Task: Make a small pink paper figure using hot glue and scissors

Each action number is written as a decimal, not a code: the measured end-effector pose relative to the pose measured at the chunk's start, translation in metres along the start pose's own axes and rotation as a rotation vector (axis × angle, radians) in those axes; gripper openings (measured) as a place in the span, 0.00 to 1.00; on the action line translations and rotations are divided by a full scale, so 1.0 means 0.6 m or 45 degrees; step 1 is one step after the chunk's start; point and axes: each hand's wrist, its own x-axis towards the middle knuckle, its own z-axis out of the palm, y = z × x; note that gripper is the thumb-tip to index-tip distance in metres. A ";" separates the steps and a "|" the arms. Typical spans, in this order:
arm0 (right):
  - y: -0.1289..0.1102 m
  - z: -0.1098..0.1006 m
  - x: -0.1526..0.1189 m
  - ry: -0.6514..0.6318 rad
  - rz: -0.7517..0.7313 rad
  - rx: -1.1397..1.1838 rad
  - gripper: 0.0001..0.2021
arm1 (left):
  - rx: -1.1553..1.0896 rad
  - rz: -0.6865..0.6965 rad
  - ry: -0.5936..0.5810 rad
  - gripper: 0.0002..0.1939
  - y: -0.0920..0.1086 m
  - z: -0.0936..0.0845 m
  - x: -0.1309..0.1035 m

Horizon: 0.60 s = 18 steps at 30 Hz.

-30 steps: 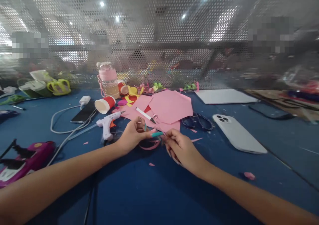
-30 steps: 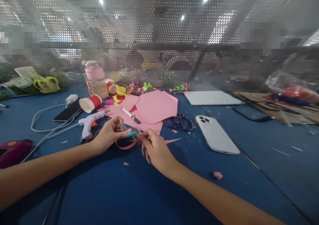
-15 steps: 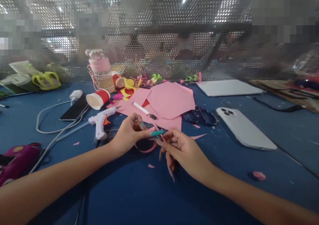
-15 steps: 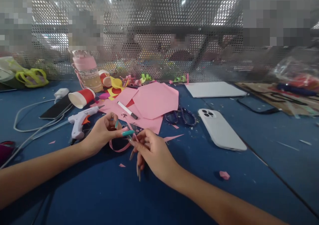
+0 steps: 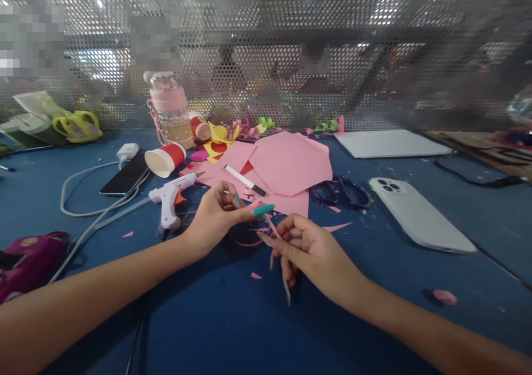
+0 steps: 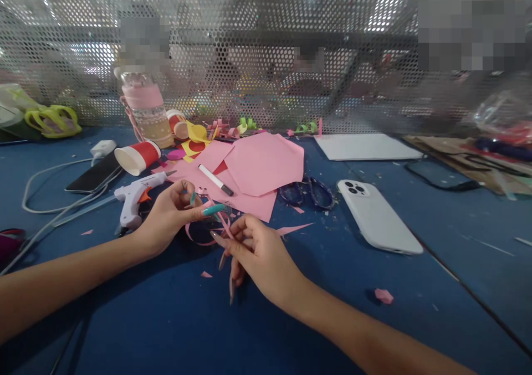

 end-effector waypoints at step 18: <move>0.000 0.002 -0.005 0.010 -0.017 0.006 0.15 | 0.008 0.034 0.019 0.18 -0.006 0.005 -0.004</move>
